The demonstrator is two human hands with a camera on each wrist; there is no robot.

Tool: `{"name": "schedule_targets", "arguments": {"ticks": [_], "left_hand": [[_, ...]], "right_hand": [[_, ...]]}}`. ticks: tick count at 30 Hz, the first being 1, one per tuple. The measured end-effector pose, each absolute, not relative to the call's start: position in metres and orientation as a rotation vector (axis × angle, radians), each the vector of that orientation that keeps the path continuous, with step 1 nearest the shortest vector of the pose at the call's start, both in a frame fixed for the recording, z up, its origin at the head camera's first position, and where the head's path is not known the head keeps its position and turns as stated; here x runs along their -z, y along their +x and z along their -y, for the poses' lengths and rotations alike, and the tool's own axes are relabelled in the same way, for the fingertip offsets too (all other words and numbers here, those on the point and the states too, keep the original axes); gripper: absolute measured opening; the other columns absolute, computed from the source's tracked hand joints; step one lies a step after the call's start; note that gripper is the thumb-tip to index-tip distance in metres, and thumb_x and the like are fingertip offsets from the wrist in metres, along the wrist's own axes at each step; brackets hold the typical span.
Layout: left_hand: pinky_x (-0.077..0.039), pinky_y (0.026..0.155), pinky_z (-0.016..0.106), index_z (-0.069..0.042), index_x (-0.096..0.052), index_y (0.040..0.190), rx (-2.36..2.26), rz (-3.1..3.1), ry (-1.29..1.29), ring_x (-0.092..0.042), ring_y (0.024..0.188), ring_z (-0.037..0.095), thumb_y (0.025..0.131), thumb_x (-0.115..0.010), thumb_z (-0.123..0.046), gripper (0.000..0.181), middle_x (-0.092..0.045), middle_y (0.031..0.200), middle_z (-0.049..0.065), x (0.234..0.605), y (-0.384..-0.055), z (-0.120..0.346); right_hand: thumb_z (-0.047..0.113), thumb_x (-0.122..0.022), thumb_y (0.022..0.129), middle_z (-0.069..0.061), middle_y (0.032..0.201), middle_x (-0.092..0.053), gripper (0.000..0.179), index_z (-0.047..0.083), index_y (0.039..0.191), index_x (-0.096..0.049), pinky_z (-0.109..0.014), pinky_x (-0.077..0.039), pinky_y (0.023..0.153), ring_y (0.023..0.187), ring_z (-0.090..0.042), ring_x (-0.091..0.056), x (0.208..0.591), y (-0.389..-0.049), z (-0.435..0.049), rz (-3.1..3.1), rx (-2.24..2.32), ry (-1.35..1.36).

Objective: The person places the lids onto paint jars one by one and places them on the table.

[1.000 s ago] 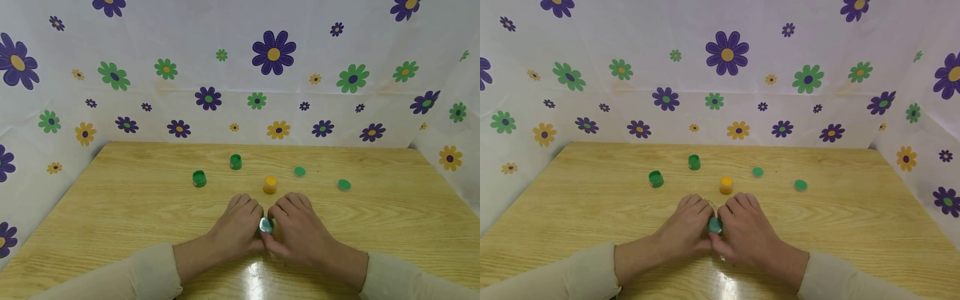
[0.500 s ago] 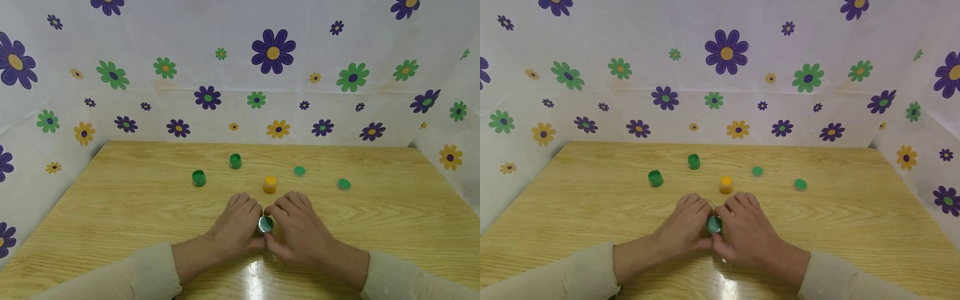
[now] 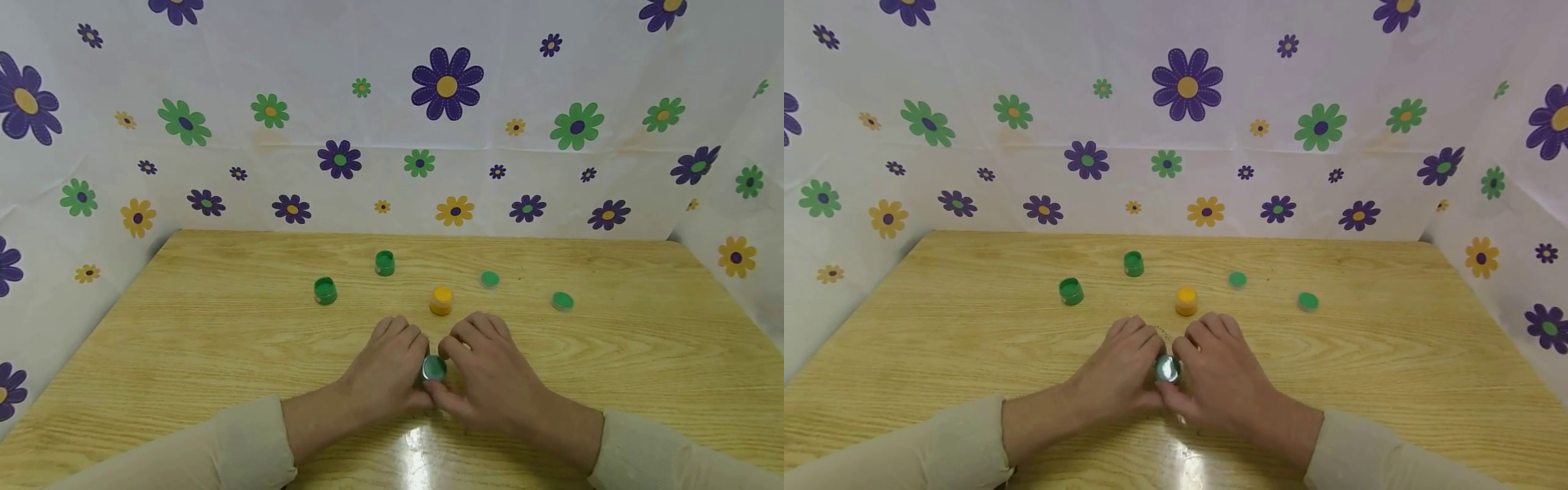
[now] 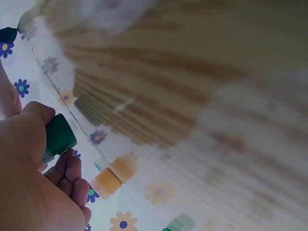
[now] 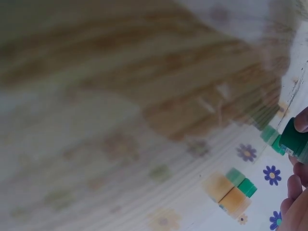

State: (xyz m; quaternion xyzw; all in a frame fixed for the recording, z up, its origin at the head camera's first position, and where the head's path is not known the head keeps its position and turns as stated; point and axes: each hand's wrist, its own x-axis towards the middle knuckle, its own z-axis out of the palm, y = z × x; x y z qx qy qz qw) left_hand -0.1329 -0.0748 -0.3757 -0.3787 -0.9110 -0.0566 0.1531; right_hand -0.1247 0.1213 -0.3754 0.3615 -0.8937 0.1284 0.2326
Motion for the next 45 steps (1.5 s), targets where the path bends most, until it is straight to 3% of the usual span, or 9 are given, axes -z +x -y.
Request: {"name": "schedule_targets", "arguments": {"ticks": [6, 11, 17, 37, 45], "left_hand": [[-0.039, 0.084, 0.030, -0.014, -0.058, 0.084, 0.171, 2.625, -1.079, -0.044, 0.082, 0.014, 0.075, -0.078, -0.051, 0.044, -0.052, 0.079, -0.006, 0.3756, -0.1333, 0.0746], [-0.041, 0.089, 0.032, -0.013, -0.059, 0.084, 0.183, 2.607, -1.074, -0.048, 0.085, 0.015, 0.076, -0.079, -0.051, 0.044, -0.055, 0.081, -0.004, 0.3759, -0.1332, 0.0749], [-0.041, 0.088, 0.032, -0.013, -0.058, 0.084, 0.190, 2.611, -1.068, -0.047, 0.085, 0.015, 0.076, -0.076, -0.057, 0.049, -0.052, 0.079, -0.005, 0.3762, -0.1326, 0.0753], [-0.038, 0.081, 0.028, -0.014, -0.057, 0.081, 0.234, 2.559, -1.077, -0.043, 0.079, 0.013, 0.074, -0.079, -0.052, 0.044, -0.050, 0.075, -0.007, 0.3790, -0.1336, 0.0744], [-0.040, 0.086, 0.029, -0.014, -0.056, 0.081, 0.233, 2.594, -1.088, -0.044, 0.083, 0.013, 0.074, -0.079, -0.055, 0.047, -0.051, 0.078, -0.007, 0.3774, -0.1335, 0.0744]], "right_hand": [[0.055, -0.066, 0.086, 0.003, 0.091, -0.058, 0.039, 0.016, 0.091, -0.064, -0.040, -0.040, 0.094, 0.093, -0.018, -0.050, 0.3748, -0.1251, -0.1227, 2.464, -0.354, 0.984], [0.048, -0.065, 0.085, 0.002, 0.095, -0.060, 0.036, 0.015, 0.099, -0.066, -0.040, -0.040, 0.092, 0.094, -0.018, -0.050, 0.3744, -0.1248, -0.1222, 2.470, -0.363, 0.995], [0.043, -0.067, 0.081, 0.003, 0.093, -0.061, 0.031, 0.016, 0.096, -0.067, -0.041, -0.041, 0.091, 0.095, -0.019, -0.051, 0.3738, -0.1247, -0.1210, 2.479, -0.361, 1.002], [0.035, -0.070, 0.076, 0.006, 0.092, -0.057, 0.031, 0.015, 0.099, -0.067, -0.039, -0.039, 0.090, 0.092, -0.016, -0.047, 0.3752, -0.1245, -0.1222, 2.465, -0.382, 1.054], [0.038, -0.070, 0.079, 0.005, 0.091, -0.058, 0.026, 0.017, 0.092, -0.063, -0.040, -0.041, 0.091, 0.093, -0.017, -0.048, 0.3751, -0.1245, -0.1220, 2.474, -0.380, 1.032]]}}
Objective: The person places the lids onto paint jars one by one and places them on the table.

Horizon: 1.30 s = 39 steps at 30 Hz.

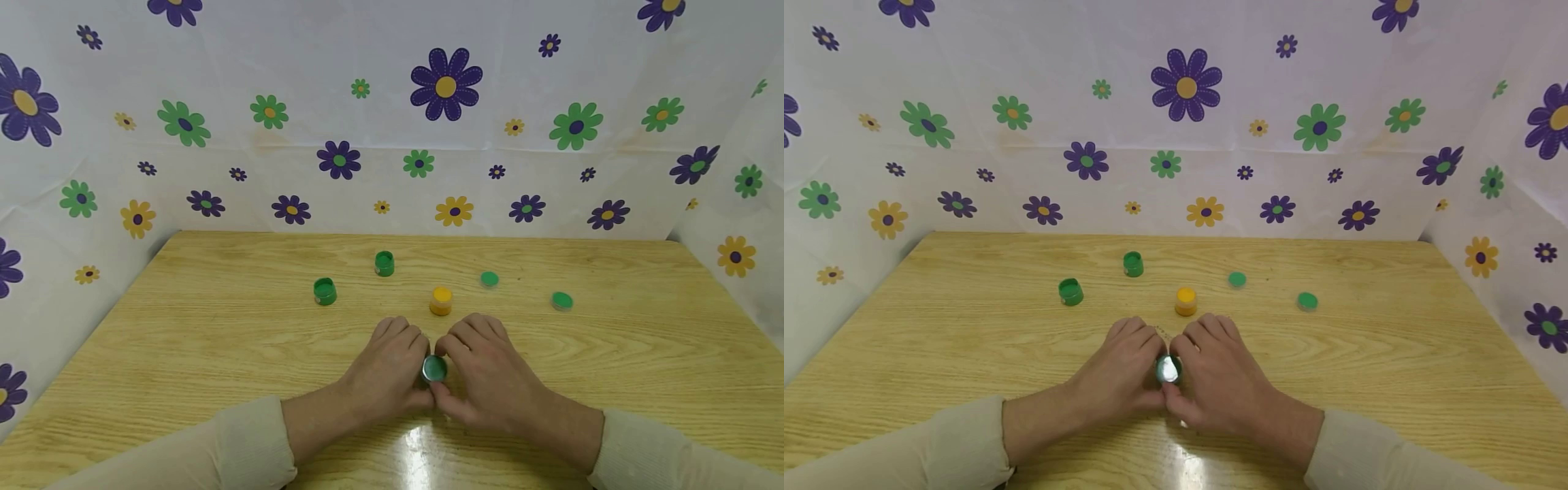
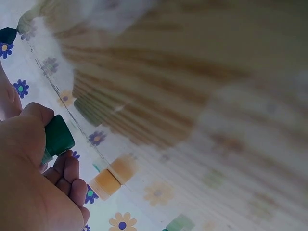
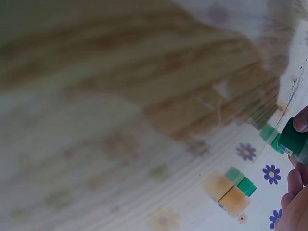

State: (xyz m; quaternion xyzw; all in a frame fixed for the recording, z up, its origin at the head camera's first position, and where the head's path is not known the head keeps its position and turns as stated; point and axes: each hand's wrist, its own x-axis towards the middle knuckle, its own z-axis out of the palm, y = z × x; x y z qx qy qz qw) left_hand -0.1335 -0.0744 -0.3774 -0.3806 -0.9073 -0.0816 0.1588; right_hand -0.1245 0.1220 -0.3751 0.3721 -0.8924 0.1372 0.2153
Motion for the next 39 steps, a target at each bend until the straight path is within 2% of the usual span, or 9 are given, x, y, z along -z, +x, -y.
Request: {"name": "schedule_targets", "arguments": {"ticks": [14, 21, 28, 39], "left_hand": [[-0.040, 0.087, 0.030, -0.013, -0.058, 0.083, 0.225, 2.574, -1.106, -0.046, 0.085, 0.015, 0.074, -0.080, -0.045, 0.040, -0.058, 0.084, -0.004, 0.3768, -0.1330, 0.0746], [-0.039, 0.084, 0.029, -0.013, -0.059, 0.086, 0.240, 2.571, -1.102, -0.045, 0.083, 0.014, 0.076, -0.078, -0.054, 0.047, -0.055, 0.082, -0.005, 0.3767, -0.1330, 0.0749], [-0.036, 0.079, 0.028, -0.013, -0.060, 0.087, 0.234, 2.539, -1.114, -0.044, 0.081, 0.013, 0.077, -0.077, -0.052, 0.043, -0.054, 0.080, -0.006, 0.3774, -0.1335, 0.0746], [-0.037, 0.082, 0.028, -0.014, -0.057, 0.082, 0.240, 2.527, -1.137, -0.044, 0.083, 0.014, 0.073, -0.080, -0.055, 0.048, -0.053, 0.080, -0.006, 0.3774, -0.1336, 0.0757]], "right_hand": [[0.048, -0.069, 0.083, 0.004, 0.091, -0.057, 0.033, 0.017, 0.090, -0.060, -0.039, -0.040, 0.093, 0.093, -0.017, -0.049, 0.3743, -0.1245, -0.1224, 2.517, -0.381, 0.978], [0.041, -0.067, 0.079, 0.003, 0.095, -0.059, 0.031, 0.016, 0.098, -0.065, -0.041, -0.042, 0.092, 0.096, -0.018, -0.049, 0.3749, -0.1247, -0.1218, 2.513, -0.405, 1.000], [0.036, -0.067, 0.077, 0.004, 0.094, -0.056, 0.031, 0.014, 0.100, -0.067, -0.040, -0.041, 0.091, 0.096, -0.018, -0.047, 0.3748, -0.1242, -0.1221, 2.501, -0.417, 1.035], [0.040, -0.068, 0.080, 0.006, 0.091, -0.054, 0.026, 0.017, 0.091, -0.062, -0.039, -0.042, 0.091, 0.095, -0.017, -0.048, 0.3753, -0.1244, -0.1216, 2.505, -0.388, 1.024]]}}
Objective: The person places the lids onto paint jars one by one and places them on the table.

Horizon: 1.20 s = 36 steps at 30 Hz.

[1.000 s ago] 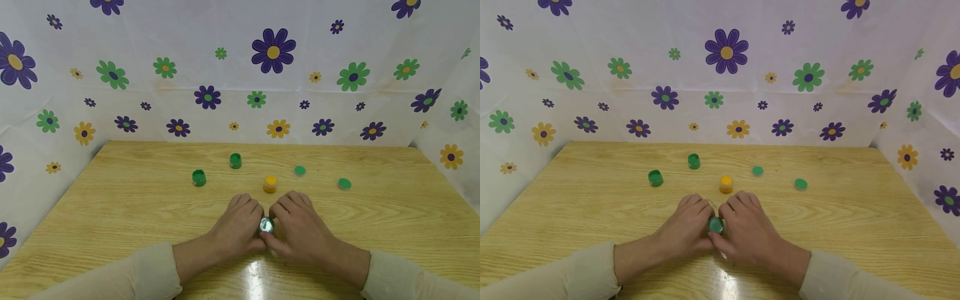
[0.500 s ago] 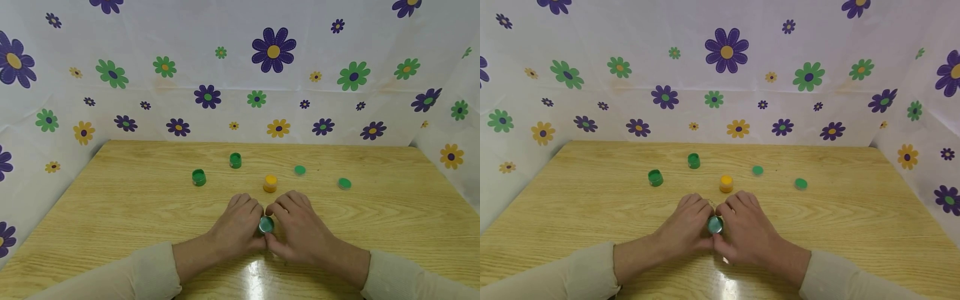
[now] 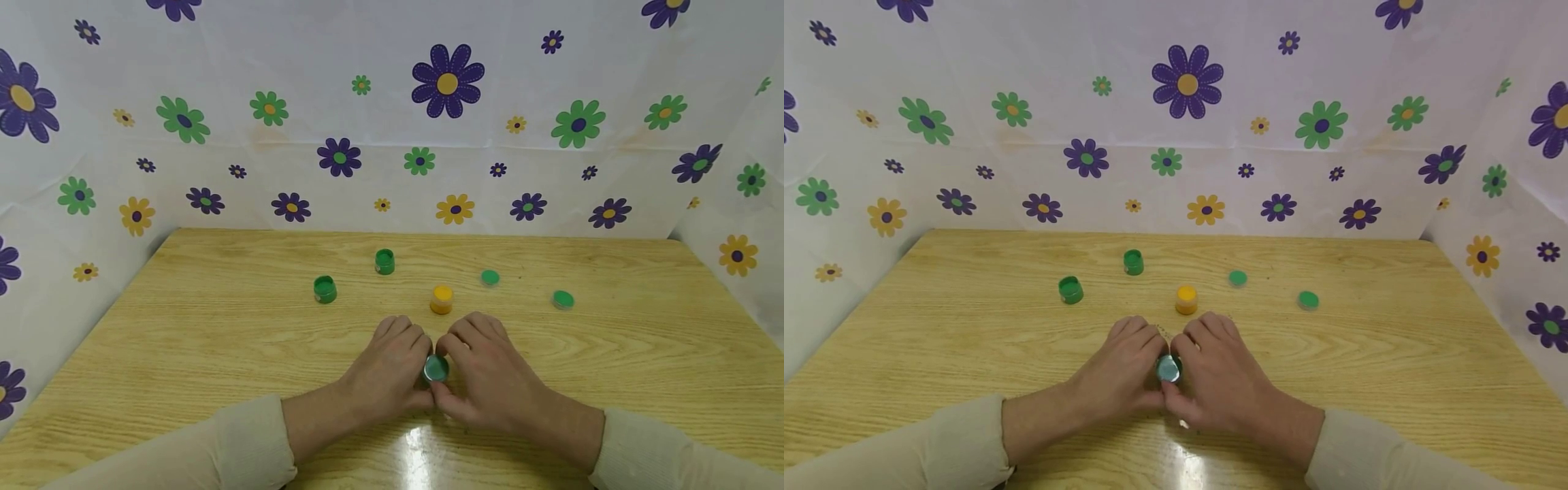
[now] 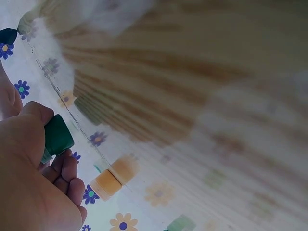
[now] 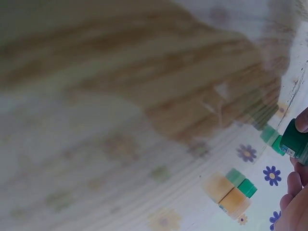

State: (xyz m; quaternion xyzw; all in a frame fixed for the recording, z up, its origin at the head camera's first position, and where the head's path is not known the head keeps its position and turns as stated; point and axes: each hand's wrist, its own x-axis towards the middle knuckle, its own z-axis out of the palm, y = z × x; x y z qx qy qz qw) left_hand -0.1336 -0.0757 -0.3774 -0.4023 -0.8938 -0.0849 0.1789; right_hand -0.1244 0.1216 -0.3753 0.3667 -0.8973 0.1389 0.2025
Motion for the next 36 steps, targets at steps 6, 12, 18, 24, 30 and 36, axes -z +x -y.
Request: {"name": "schedule_targets", "arguments": {"ticks": [6, 12, 18, 24, 30, 36], "left_hand": [[-0.038, 0.083, 0.028, -0.015, -0.058, 0.081, 0.231, 2.525, -1.151, -0.044, 0.083, 0.014, 0.074, -0.081, -0.049, 0.042, -0.056, 0.081, -0.006, 0.3772, -0.1334, 0.0758], [-0.038, 0.084, 0.029, -0.015, -0.059, 0.083, 0.223, 2.551, -1.148, -0.044, 0.084, 0.013, 0.074, -0.081, -0.046, 0.040, -0.057, 0.082, -0.006, 0.3769, -0.1336, 0.0749], [-0.038, 0.085, 0.029, -0.014, -0.060, 0.086, 0.235, 2.588, -1.129, -0.045, 0.084, 0.013, 0.074, -0.081, -0.052, 0.044, -0.057, 0.084, -0.006, 0.3768, -0.1335, 0.0749], [-0.037, 0.082, 0.028, -0.015, -0.060, 0.085, 0.245, 2.592, -1.124, -0.044, 0.082, 0.012, 0.075, -0.079, -0.050, 0.041, -0.056, 0.081, -0.007, 0.3767, -0.1336, 0.0739], [-0.038, 0.084, 0.028, -0.016, -0.057, 0.081, 0.244, 2.595, -1.125, -0.044, 0.083, 0.013, 0.075, -0.079, -0.052, 0.043, -0.054, 0.080, -0.007, 0.3764, -0.1334, 0.0738], [-0.038, 0.085, 0.029, -0.015, -0.058, 0.081, 0.237, 2.580, -1.138, -0.045, 0.084, 0.013, 0.074, -0.080, -0.053, 0.044, -0.055, 0.081, -0.007, 0.3767, -0.1334, 0.0746]], "right_hand": [[0.044, -0.069, 0.082, 0.006, 0.091, -0.055, 0.027, 0.019, 0.088, -0.061, -0.040, -0.042, 0.094, 0.095, -0.017, -0.049, 0.3750, -0.1250, -0.1225, 2.518, -0.394, 1.008], [0.047, -0.069, 0.082, 0.004, 0.094, -0.058, 0.032, 0.017, 0.094, -0.065, -0.042, -0.042, 0.095, 0.096, -0.017, -0.050, 0.3753, -0.1252, -0.1238, 2.516, -0.393, 1.014], [0.042, -0.069, 0.079, 0.005, 0.094, -0.059, 0.033, 0.017, 0.100, -0.068, -0.041, -0.042, 0.093, 0.096, -0.016, -0.049, 0.3748, -0.1258, -0.1233, 2.506, -0.422, 1.035], [0.038, -0.070, 0.077, 0.006, 0.091, -0.056, 0.030, 0.016, 0.098, -0.069, -0.041, -0.041, 0.091, 0.095, -0.016, -0.046, 0.3747, -0.1250, -0.1235, 2.497, -0.444, 1.048], [0.038, -0.069, 0.077, 0.006, 0.089, -0.054, 0.025, 0.017, 0.092, -0.067, -0.040, -0.041, 0.090, 0.094, -0.016, -0.046, 0.3749, -0.1246, -0.1229, 2.499, -0.457, 1.037], [0.040, -0.070, 0.080, 0.007, 0.087, -0.054, 0.024, 0.019, 0.087, -0.062, -0.040, -0.042, 0.091, 0.093, -0.015, -0.048, 0.3753, -0.1254, -0.1224, 2.499, -0.443, 1.014]]}}
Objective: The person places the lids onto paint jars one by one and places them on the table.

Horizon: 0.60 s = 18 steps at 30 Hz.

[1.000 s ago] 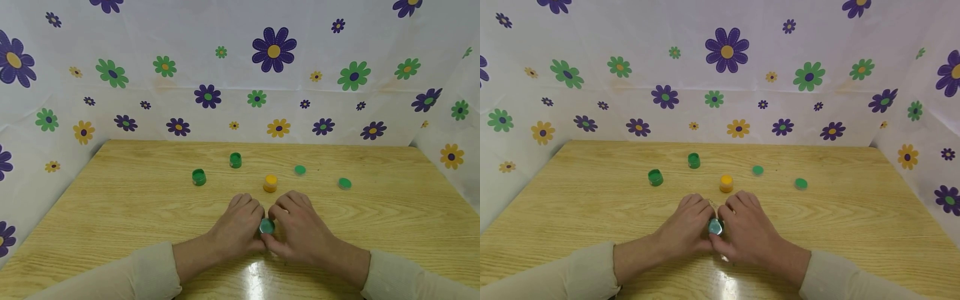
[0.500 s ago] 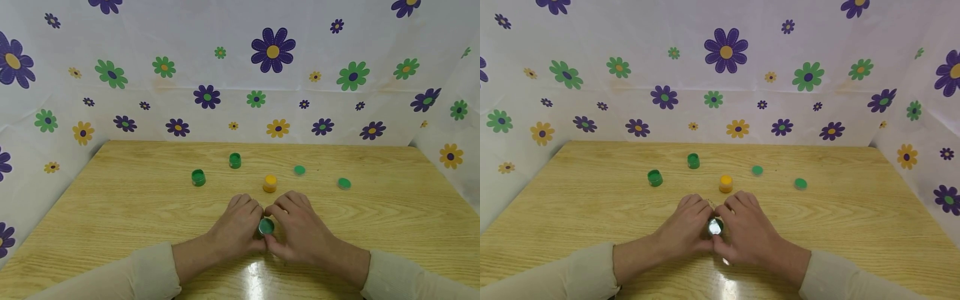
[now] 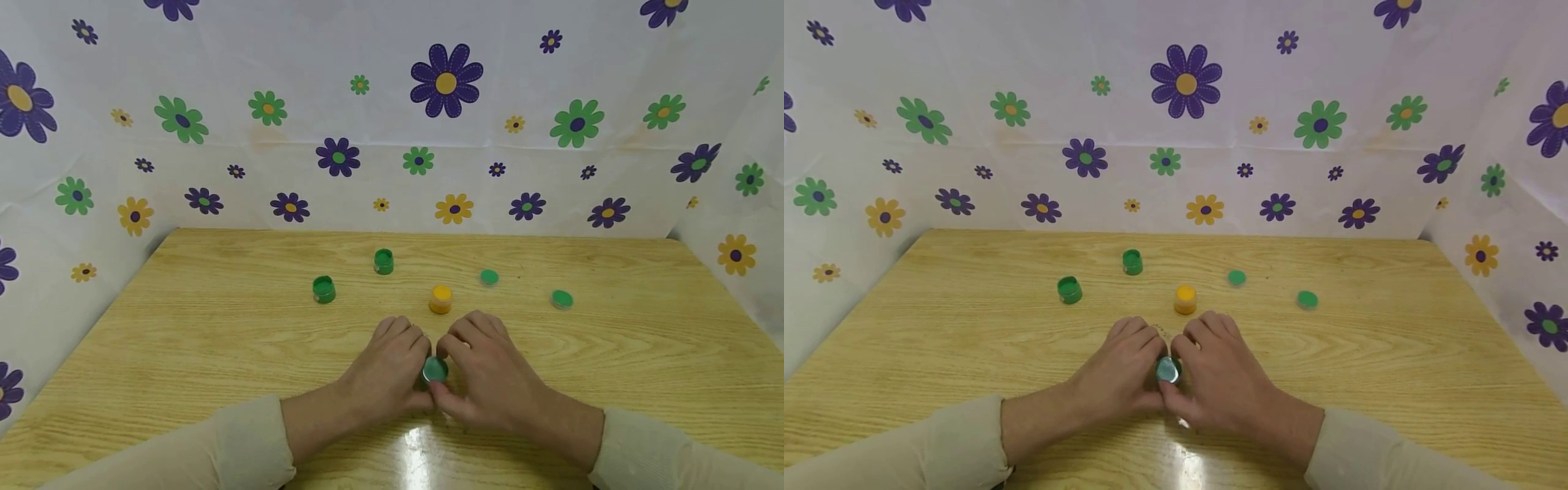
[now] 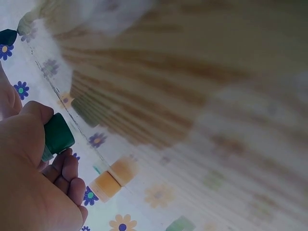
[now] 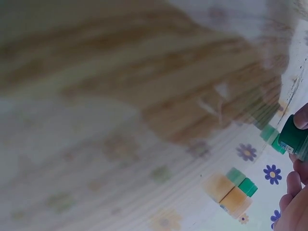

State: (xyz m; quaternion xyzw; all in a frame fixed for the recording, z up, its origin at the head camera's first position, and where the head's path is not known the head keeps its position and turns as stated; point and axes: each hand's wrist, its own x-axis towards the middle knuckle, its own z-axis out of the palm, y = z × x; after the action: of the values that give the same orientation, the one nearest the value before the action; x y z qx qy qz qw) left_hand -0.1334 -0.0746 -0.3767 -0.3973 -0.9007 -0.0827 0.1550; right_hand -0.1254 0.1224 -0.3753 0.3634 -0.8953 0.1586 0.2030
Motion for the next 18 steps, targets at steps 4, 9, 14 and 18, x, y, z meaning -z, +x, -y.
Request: {"name": "schedule_targets", "arguments": {"ticks": [4, 9, 14, 18], "left_hand": [[-0.038, 0.085, 0.029, -0.015, -0.059, 0.082, 0.231, 2.589, -1.139, -0.045, 0.084, 0.013, 0.074, -0.080, -0.049, 0.041, -0.057, 0.083, -0.006, 0.3769, -0.1338, 0.0742], [-0.039, 0.086, 0.029, -0.014, -0.060, 0.084, 0.230, 2.615, -1.128, -0.047, 0.086, 0.014, 0.073, -0.081, -0.046, 0.040, -0.060, 0.086, -0.004, 0.3771, -0.1342, 0.0745], [-0.039, 0.086, 0.030, -0.014, -0.059, 0.083, 0.248, 2.606, -1.123, -0.046, 0.085, 0.014, 0.073, -0.080, -0.048, 0.041, -0.057, 0.083, -0.005, 0.3777, -0.1343, 0.0748], [-0.039, 0.085, 0.030, -0.014, -0.059, 0.083, 0.258, 2.585, -1.132, -0.046, 0.085, 0.014, 0.075, -0.079, -0.052, 0.044, -0.056, 0.082, -0.006, 0.3777, -0.1341, 0.0744]], "right_hand": [[0.044, -0.071, 0.081, 0.007, 0.089, -0.055, 0.027, 0.019, 0.088, -0.064, -0.040, -0.042, 0.093, 0.094, -0.015, -0.049, 0.3752, -0.1259, -0.1236, 2.502, -0.427, 1.004], [0.049, -0.069, 0.084, 0.005, 0.092, -0.057, 0.033, 0.018, 0.091, -0.066, -0.040, -0.041, 0.094, 0.095, -0.016, -0.049, 0.3755, -0.1264, -0.1252, 2.500, -0.416, 1.006], [0.045, -0.069, 0.083, 0.004, 0.094, -0.060, 0.032, 0.016, 0.096, -0.067, -0.041, -0.042, 0.094, 0.096, -0.017, -0.050, 0.3750, -0.1264, -0.1246, 2.499, -0.417, 1.027], [0.042, -0.069, 0.080, 0.004, 0.094, -0.059, 0.030, 0.017, 0.097, -0.068, -0.041, -0.041, 0.093, 0.096, -0.016, -0.048, 0.3742, -0.1260, -0.1243, 2.511, -0.426, 1.031]]}}
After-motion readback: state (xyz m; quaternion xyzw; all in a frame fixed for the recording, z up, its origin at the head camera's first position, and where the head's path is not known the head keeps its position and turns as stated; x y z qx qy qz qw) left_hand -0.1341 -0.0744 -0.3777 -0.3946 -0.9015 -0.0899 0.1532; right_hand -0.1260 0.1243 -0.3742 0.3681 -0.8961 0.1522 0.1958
